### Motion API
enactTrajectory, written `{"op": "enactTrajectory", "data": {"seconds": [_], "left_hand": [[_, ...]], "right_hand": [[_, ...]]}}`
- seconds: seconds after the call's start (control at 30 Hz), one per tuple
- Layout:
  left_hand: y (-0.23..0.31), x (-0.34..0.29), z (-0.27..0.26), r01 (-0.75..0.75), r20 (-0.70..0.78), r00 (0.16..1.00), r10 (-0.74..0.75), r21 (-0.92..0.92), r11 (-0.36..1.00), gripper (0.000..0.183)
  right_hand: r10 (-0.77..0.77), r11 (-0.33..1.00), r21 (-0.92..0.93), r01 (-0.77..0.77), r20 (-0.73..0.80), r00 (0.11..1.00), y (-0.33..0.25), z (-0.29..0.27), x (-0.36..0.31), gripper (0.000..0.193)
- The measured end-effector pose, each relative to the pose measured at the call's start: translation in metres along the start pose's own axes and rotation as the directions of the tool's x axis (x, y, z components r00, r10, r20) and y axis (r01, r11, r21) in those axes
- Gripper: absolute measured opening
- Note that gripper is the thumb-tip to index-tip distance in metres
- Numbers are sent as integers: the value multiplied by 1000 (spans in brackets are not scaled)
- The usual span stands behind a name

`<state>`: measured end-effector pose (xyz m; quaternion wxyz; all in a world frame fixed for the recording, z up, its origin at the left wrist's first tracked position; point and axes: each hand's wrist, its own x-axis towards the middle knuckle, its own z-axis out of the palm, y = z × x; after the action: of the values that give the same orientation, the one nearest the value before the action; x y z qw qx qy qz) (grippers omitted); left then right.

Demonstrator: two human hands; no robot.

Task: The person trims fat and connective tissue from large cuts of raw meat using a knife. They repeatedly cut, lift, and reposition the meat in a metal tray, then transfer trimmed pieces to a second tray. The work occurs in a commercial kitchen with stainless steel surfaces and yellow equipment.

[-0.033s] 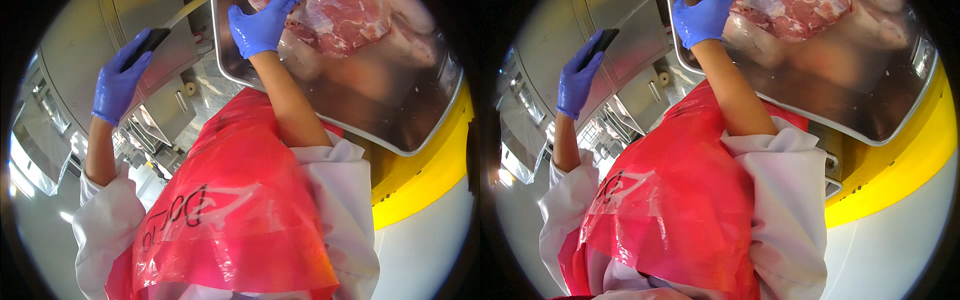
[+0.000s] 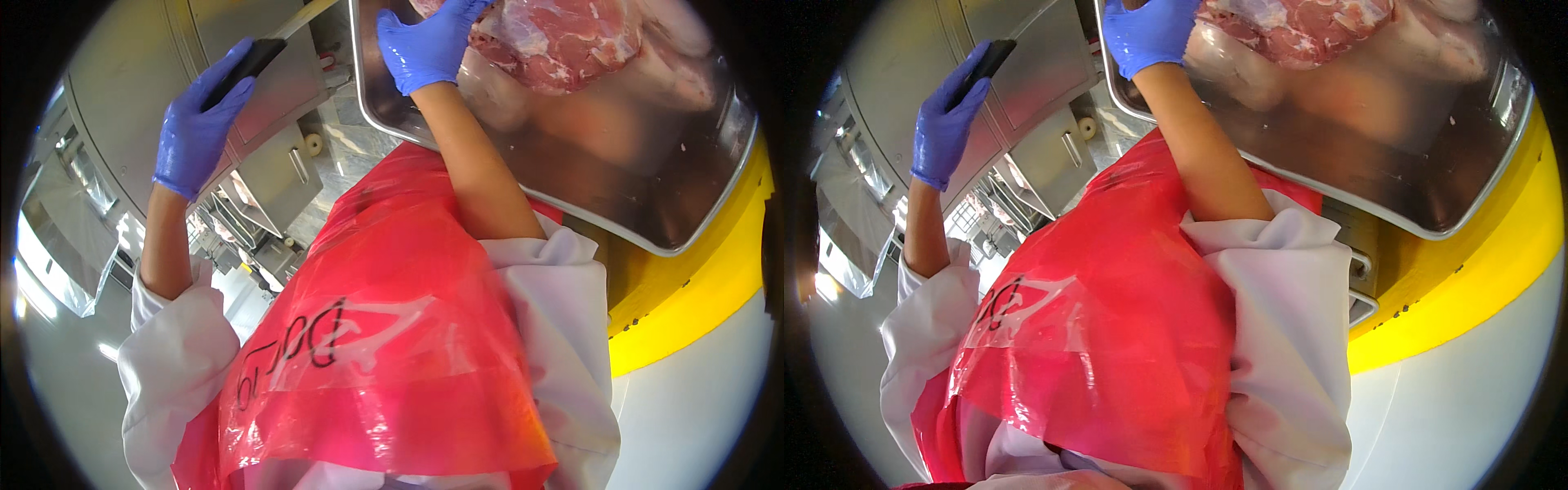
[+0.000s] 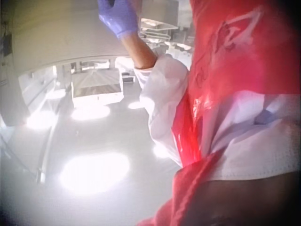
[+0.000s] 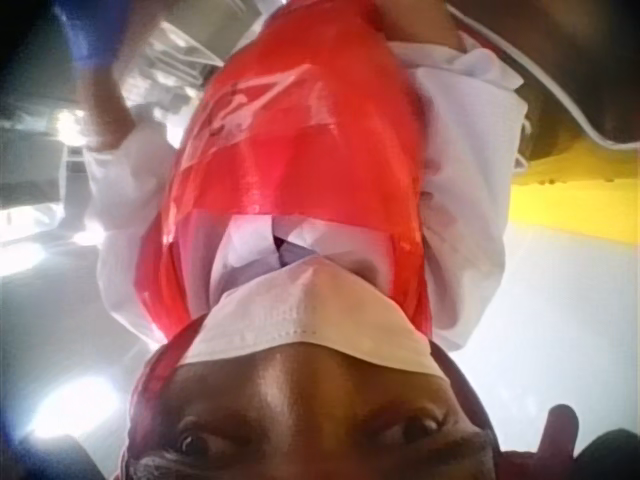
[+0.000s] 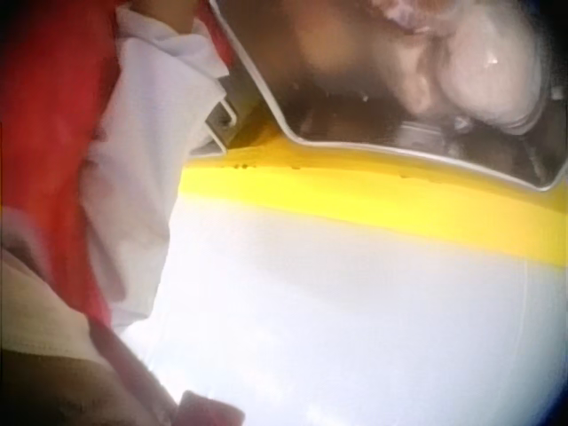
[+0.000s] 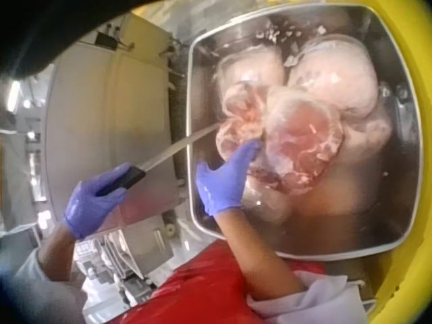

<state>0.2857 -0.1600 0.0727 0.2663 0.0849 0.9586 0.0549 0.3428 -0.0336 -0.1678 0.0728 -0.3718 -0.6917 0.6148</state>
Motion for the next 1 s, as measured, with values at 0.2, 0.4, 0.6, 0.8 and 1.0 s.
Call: {"op": "enactTrajectory", "data": {"seconds": [0.2, 0.4, 0.6, 0.8, 1.0], "left_hand": [[18, 1, 8, -99, -9, 995, 99, -81, 992, 43], [11, -31, 56, -31, -48, 999, 17, -316, 948, 40], [36, -82, 95, 329, 198, 944, -263, -527, 784, 41], [49, -105, 133, 259, 166, 966, -200, -570, 779, 44], [67, -105, 190, 283, 112, 952, -284, -674, 682, 37]], "right_hand": [[-54, 997, -56, 61, 112, 992, 12, -10, -5, 113], [-299, 911, -191, 365, 301, 905, 48, -35, -14, 104], [-381, 829, -223, 513, 446, 810, 86, -43, -19, 94], [-399, 814, -142, 563, 568, 720, 123, -62, -29, 89], [-265, 846, -205, 491, 638, 723, 133, -124, -44, 83]]}}
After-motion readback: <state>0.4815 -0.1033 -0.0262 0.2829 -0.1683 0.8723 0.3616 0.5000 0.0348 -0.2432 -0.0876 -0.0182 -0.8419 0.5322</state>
